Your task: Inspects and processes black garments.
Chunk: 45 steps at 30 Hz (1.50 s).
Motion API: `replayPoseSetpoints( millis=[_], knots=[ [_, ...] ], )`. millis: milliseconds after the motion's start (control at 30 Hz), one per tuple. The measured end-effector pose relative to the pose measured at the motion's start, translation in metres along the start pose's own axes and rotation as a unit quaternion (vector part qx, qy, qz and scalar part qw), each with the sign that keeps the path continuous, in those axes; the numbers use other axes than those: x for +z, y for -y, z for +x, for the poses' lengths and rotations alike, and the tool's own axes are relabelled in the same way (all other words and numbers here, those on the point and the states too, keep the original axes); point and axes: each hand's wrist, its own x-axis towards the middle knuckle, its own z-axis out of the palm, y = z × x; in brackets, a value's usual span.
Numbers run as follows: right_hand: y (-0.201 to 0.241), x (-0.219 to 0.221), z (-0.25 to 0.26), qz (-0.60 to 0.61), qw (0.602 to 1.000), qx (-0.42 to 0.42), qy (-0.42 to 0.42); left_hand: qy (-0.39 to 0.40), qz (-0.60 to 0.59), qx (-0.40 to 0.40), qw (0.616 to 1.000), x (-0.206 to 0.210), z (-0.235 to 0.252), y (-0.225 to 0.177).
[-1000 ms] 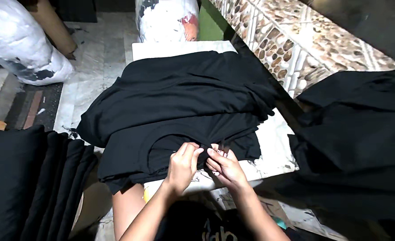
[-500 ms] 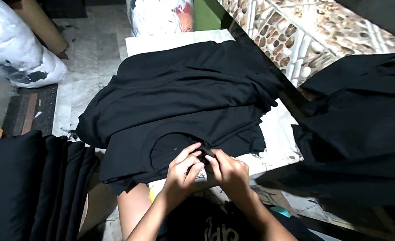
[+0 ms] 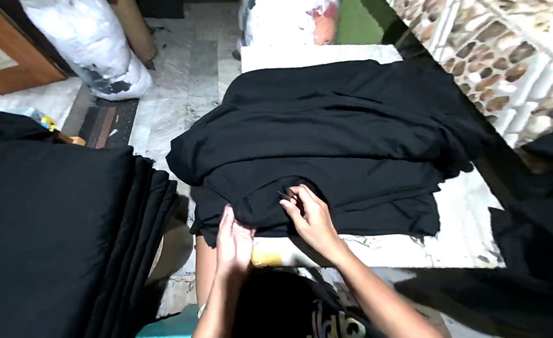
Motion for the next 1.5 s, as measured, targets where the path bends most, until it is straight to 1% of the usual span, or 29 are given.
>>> replayPoseSetpoints(
  millis=[33,67,133,167,267,367,433,500,600,667,700,767,833,867,900,933,1000,1033,1100,1133,1167,1200,1233,1267,1300,1333,1367,1433,1500],
  knots=[
    [0.003,-0.002,-0.001,0.000,1.000,-0.011,-0.002,0.034,-0.023,0.006,0.999,-0.005,-0.002,0.002],
    [0.005,-0.005,-0.003,0.005,1.000,-0.017,-0.004,0.078,-0.031,0.041,0.996,-0.011,-0.003,0.005],
    [0.009,-0.009,-0.007,0.010,0.999,-0.034,-0.008,0.149,0.017,0.125,0.981,-0.016,-0.002,0.005],
    [0.011,-0.011,-0.008,0.004,0.999,-0.048,-0.009,0.162,0.046,0.163,0.972,-0.015,-0.001,0.005],
    [0.022,-0.010,-0.012,-0.052,0.991,-0.119,-0.016,0.113,0.125,0.282,0.945,-0.010,-0.003,0.009],
    [0.035,-0.011,-0.016,-0.110,0.977,-0.185,-0.009,0.112,0.222,0.314,0.916,-0.010,-0.011,0.001],
    [0.041,-0.012,-0.017,-0.136,0.967,-0.214,-0.004,0.148,0.314,0.321,0.881,-0.013,-0.018,-0.005],
    [0.045,-0.010,-0.015,-0.152,0.961,-0.233,0.001,0.183,0.405,0.354,0.823,-0.019,-0.021,-0.006],
    [0.052,-0.006,-0.009,-0.168,0.959,-0.228,0.015,0.196,0.470,0.391,0.767,-0.026,-0.018,-0.007],
    [0.059,-0.005,-0.006,-0.144,0.972,-0.184,0.026,0.205,0.468,0.387,0.768,-0.029,-0.018,-0.010],
    [0.061,-0.006,-0.004,-0.097,0.985,-0.138,0.039,0.210,0.459,0.379,0.776,-0.030,-0.018,-0.010],
    [0.061,-0.004,0.005,0.066,0.994,0.008,0.088,0.225,0.443,0.362,0.788,-0.033,-0.018,-0.010],
    [0.056,0.005,0.020,0.260,0.949,0.132,0.122,0.228,0.441,0.362,0.789,-0.035,-0.018,-0.007],
    [0.055,0.008,0.024,0.321,0.924,0.161,0.130,0.225,0.441,0.363,0.789,-0.035,-0.017,-0.005],
    [0.056,0.006,0.024,0.349,0.913,0.158,0.142,0.218,0.440,0.355,0.795,-0.036,-0.015,-0.005],
    [0.058,0.003,0.021,0.345,0.918,0.123,0.153,0.204,0.433,0.339,0.810,-0.036,-0.014,-0.004],
    [0.065,-0.006,0.005,0.288,0.943,-0.002,0.168,0.149,0.412,0.286,0.852,-0.033,-0.011,-0.004],
    [0.067,-0.010,-0.004,0.251,0.948,-0.085,0.177,0.119,0.397,0.253,0.874,-0.029,-0.009,-0.004],
    [0.070,-0.018,-0.018,0.193,0.928,-0.218,0.232,0.071,0.353,0.191,0.913,-0.019,-0.005,-0.004],
    [0.070,-0.021,-0.022,0.176,0.919,-0.242,0.257,0.052,0.329,0.176,0.926,-0.016,-0.003,-0.003],
    [0.068,-0.023,-0.024,0.162,0.925,-0.231,0.253,0.042,0.316,0.176,0.931,-0.014,-0.004,-0.002],
    [0.064,-0.023,-0.023,0.155,0.944,-0.190,0.220,0.046,0.323,0.196,0.925,-0.014,-0.006,-0.001],
    [0.059,-0.023,-0.018,0.154,0.960,-0.134,0.194,0.058,0.355,0.242,0.901,-0.016,-0.011,0.000],
    [0.054,-0.023,-0.011,0.187,0.959,-0.063,0.202,0.072,0.403,0.305,0.860,-0.019,-0.019,0.001],
    [0.050,-0.023,-0.006,0.252,0.939,0.010,0.232,0.087,0.448,0.366,0.811,-0.022,-0.029,0.001],
    [0.050,-0.020,-0.004,0.337,0.903,0.074,0.254,0.098,0.473,0.411,0.773,-0.024,-0.041,-0.001],
    [0.052,-0.019,-0.005,0.418,0.859,0.119,0.270,0.110,0.479,0.427,0.759,-0.026,-0.051,-0.006],
    [0.054,-0.022,-0.007,0.504,0.803,0.122,0.293,0.103,0.451,0.428,0.776,-0.031,-0.060,-0.014],
    [0.055,-0.023,-0.009,0.526,0.786,0.104,0.308,0.065,0.425,0.382,0.818,-0.034,-0.056,-0.018]
  ],
)
